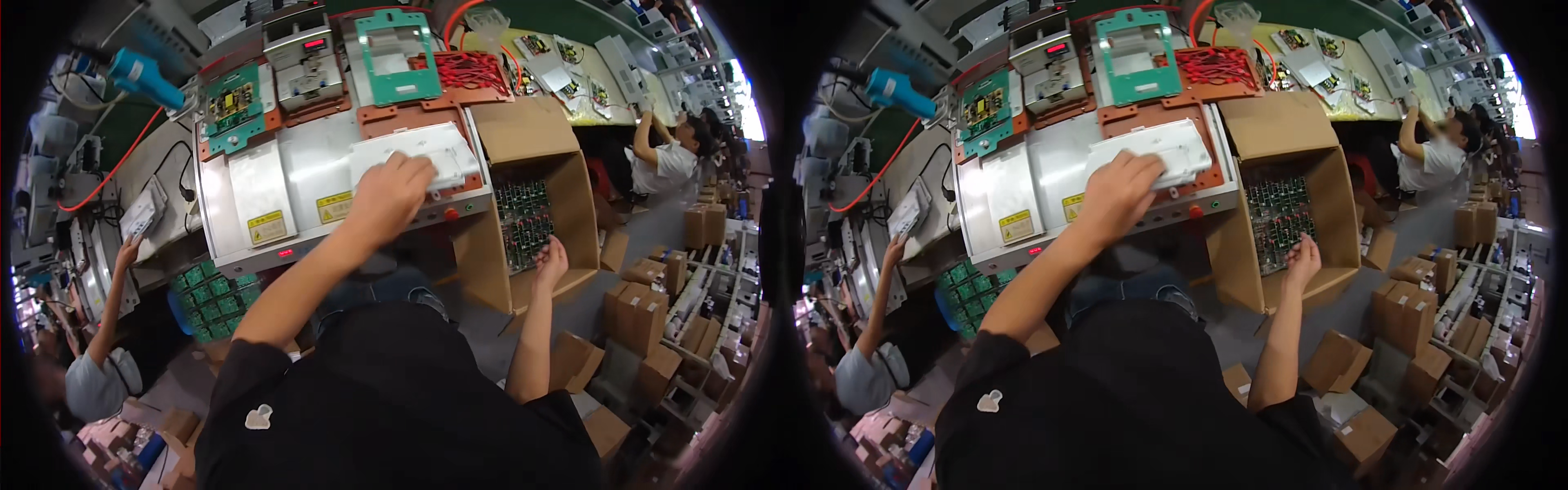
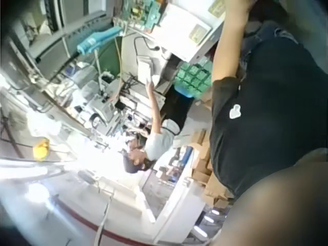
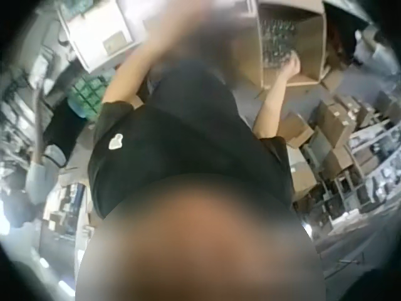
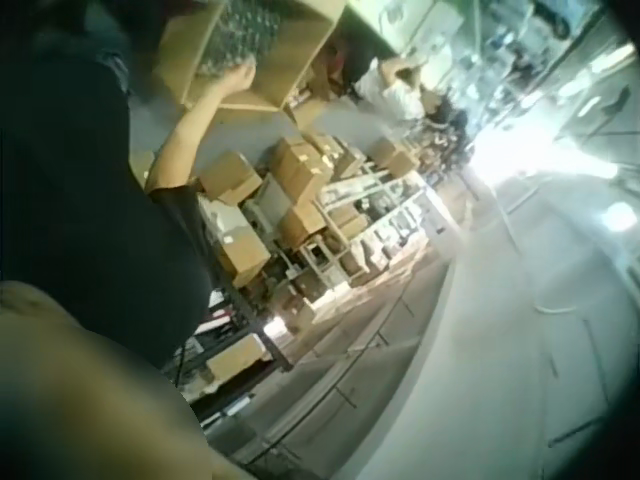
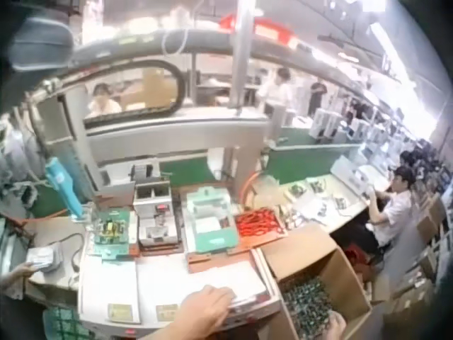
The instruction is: Assembling electronic components onto circuit boards and using a testing fixture.
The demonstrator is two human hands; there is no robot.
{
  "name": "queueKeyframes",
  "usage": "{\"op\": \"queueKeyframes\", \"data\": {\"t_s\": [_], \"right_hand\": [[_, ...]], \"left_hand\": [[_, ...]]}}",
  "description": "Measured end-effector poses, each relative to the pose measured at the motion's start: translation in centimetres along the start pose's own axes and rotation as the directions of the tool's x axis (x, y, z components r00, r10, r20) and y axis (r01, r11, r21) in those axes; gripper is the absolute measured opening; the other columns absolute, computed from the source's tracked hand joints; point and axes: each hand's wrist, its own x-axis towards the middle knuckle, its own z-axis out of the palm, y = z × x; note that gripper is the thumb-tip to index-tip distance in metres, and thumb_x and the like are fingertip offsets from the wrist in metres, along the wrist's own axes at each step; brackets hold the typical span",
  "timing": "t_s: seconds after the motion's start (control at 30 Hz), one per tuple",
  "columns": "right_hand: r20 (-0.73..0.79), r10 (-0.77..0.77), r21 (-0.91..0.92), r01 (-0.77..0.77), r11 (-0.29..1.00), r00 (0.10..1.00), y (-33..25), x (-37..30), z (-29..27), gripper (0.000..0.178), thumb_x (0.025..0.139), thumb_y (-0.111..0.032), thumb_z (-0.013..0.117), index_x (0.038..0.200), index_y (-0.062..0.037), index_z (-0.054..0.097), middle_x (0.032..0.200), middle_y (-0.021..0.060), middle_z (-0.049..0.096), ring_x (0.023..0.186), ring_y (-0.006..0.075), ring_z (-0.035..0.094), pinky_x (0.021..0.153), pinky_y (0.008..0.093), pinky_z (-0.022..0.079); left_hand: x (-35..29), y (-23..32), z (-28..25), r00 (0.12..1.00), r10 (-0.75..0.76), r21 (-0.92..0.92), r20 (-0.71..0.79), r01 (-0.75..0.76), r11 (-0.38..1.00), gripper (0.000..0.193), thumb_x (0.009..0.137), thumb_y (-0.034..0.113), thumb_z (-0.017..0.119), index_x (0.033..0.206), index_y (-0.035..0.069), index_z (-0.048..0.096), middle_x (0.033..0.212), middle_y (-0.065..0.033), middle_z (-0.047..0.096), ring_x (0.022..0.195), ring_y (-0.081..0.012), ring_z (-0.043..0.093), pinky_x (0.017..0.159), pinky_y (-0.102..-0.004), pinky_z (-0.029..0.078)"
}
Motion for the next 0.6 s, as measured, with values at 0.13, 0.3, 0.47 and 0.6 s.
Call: {"op": "queueKeyframes", "data": {"t_s": [0.13, 0.3, 0.47, 0.6], "right_hand": [[-0.001, -0.076, -0.05, 0.076, 0.996, 0.997, 1.3, -0.2, -1.7, 0.022, 0.099, -0.018, 0.06, 0.115, -0.0043, 0.067, 0.072, -0.0036, 0.054, 0.057, 0.0057, 0.048, 0.049, 0.0208, 0.039], [0.125, -0.019, -0.358, 0.063, 0.932, 0.992, 3.7, -1.1, -0.9, 0.019, 0.096, -0.015, 0.061, 0.109, -0.003, 0.068, 0.072, -0.0013, 0.059, 0.062, 0.006, 0.054, 0.053, 0.0225, 0.046], [0.435, -0.129, -0.757, 0.439, 0.484, 0.891, 10.4, -1.5, 1.3, 0.012, 0.084, -0.007, 0.064, 0.091, -0.0024, 0.072, 0.084, 0.0195, 0.07, 0.079, 0.0332, 0.071, 0.072, 0.0388, 0.056], [0.46, 0.033, -0.85, 0.43, 0.304, 0.887, 14.2, -1.8, 6.7, 0.011, 0.085, -0.011, 0.063, 0.091, -0.0034, 0.069, 0.089, 0.0191, 0.07, 0.084, 0.0404, 0.068, 0.074, 0.0488, 0.055]], "left_hand": [[0.0, -6.1, 3.8, 0.98, 0.034, -0.047, 0.198, -0.025, 0.999, 0.05, 0.071, 0.007, 0.075, 0.118, 0.004, 0.06, 0.127, -0.012, 0.062, 0.109, -0.0341, 0.059, 0.09, -0.0427, 0.049], [-2.3, -8.2, -1.2, 0.943, -0.079, 0.03, 0.325, 0.073, 0.997, 0.044, 0.078, 0.009, 0.074, 0.12, 0.007, 0.065, 0.135, -0.0101, 0.06, 0.123, -0.0362, 0.053, 0.105, -0.0454, 0.042], [-3.2, -7.2, -2.9, 0.924, -0.189, 0.266, 0.332, 0.101, 0.959, 0.038, 0.091, 0.008, 0.065, 0.129, 0.01, 0.064, 0.142, -0.0034, 0.056, 0.137, -0.0347, 0.043, 0.108, -0.0419, 0.043], [-3.0, -7.1, -4.2, 0.871, -0.309, 0.194, 0.382, 0.252, 0.948, 0.038, 0.092, 0.004, 0.062, 0.13, 0.009, 0.063, 0.143, -0.0025, 0.055, 0.139, -0.0318, 0.04, 0.096, -0.036, 0.056]]}}
